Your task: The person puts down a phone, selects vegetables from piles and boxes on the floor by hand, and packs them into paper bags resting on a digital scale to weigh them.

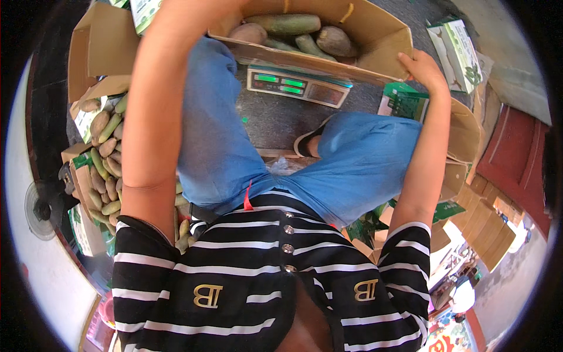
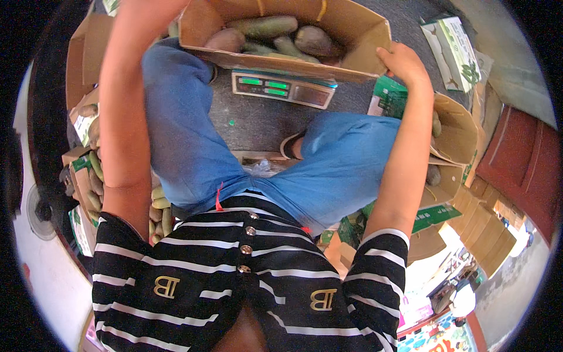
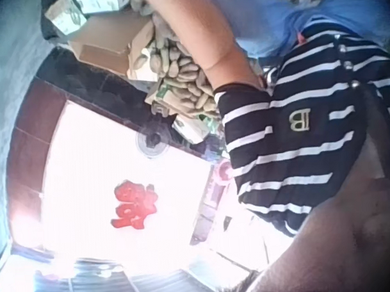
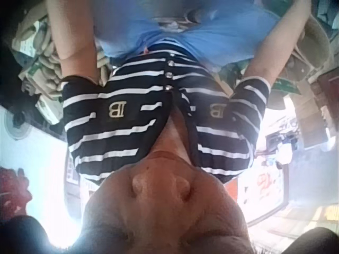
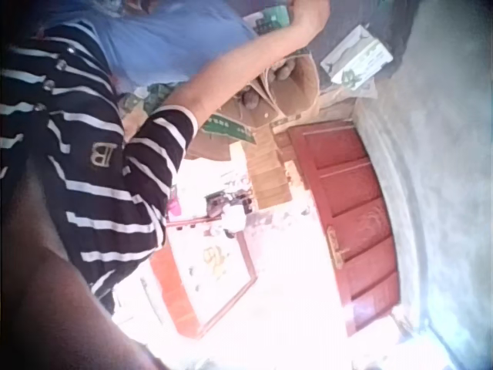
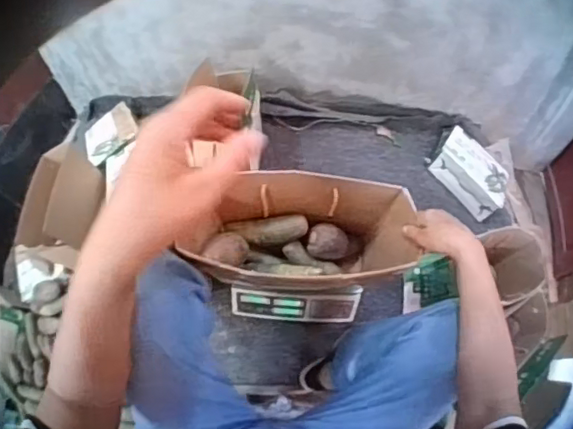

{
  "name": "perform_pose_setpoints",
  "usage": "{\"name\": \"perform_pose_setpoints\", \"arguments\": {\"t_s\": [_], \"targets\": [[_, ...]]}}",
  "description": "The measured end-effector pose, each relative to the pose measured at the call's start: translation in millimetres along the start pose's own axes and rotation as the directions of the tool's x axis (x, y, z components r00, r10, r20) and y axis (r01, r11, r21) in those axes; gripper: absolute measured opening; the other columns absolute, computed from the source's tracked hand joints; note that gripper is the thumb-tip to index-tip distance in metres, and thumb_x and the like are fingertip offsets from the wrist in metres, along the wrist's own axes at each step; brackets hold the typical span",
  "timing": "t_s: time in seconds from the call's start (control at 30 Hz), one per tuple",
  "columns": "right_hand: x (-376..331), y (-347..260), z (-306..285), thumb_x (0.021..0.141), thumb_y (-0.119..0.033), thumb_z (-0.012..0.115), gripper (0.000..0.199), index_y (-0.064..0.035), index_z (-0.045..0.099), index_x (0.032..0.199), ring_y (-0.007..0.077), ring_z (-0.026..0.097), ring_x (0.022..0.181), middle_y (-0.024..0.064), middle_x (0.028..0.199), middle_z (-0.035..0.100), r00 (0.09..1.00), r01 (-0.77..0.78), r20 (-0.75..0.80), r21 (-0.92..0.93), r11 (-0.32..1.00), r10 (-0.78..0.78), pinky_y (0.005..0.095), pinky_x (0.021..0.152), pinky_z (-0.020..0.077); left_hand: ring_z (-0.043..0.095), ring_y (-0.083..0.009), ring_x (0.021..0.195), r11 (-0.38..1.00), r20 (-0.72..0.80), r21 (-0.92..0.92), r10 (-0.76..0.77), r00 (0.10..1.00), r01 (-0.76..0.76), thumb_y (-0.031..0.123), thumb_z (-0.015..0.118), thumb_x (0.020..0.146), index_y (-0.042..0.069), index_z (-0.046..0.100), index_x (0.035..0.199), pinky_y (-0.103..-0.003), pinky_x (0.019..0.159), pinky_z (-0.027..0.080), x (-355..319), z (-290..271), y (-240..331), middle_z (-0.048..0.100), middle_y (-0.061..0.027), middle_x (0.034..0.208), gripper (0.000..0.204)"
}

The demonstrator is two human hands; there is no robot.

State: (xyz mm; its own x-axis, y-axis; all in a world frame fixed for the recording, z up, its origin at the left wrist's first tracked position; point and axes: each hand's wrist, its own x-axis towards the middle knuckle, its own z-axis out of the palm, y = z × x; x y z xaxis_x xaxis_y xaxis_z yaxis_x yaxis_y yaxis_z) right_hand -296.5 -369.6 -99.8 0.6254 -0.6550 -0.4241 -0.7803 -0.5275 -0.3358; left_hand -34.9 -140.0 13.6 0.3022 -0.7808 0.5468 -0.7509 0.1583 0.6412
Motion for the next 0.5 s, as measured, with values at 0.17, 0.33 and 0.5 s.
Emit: {"name": "perform_pose_setpoints", "arguments": {"t_s": [0.17,0.33,0.5], "targets": [[1,1,0,0.083,-0.034,0.050,0.040,0.0050,0.059,0.078,0.0234,0.059,0.055,0.0153,0.061,0.059,1.000,0.016,-0.019,0.028,0.999,-0.015,0.0354,0.058,0.0455,0.059,-0.0134,0.081,0.950,-0.260,0.268,-0.090,0.962,0.161,0.017,0.059,0.084,0.001,0.058,0.100,-0.025,0.073,0.046,-59,-105,-64,0.063,-0.0064,0.088,0.023],[4,6,2,0.083,-0.033,0.052,0.037,0.0037,0.059,0.080,0.0180,0.055,0.052,0.0112,0.060,0.058,0.998,0.059,0.008,0.069,0.996,-0.060,0.0323,0.053,0.0428,0.059,-0.0141,0.078,0.659,-0.072,0.388,-0.675,0.734,0.644,0.013,0.055,0.083,0.002,0.059,0.095,-0.030,0.069,0.047,-208,-100,-134,0.064,-0.0078,0.085,0.017],[2,4,-1,0.085,-0.032,0.052,0.035,0.0022,0.059,0.083,0.0155,0.052,0.052,0.0079,0.062,0.058,0.999,0.048,0.006,-0.010,0.999,-0.048,0.0307,0.051,0.0407,0.060,-0.0174,0.080,0.652,0.395,0.428,-0.758,0.519,0.626,0.016,0.058,0.080,0.004,0.059,0.096,-0.033,0.069,0.048,-344,-23,-119,0.064,-0.0089,0.086,0.020]]}}
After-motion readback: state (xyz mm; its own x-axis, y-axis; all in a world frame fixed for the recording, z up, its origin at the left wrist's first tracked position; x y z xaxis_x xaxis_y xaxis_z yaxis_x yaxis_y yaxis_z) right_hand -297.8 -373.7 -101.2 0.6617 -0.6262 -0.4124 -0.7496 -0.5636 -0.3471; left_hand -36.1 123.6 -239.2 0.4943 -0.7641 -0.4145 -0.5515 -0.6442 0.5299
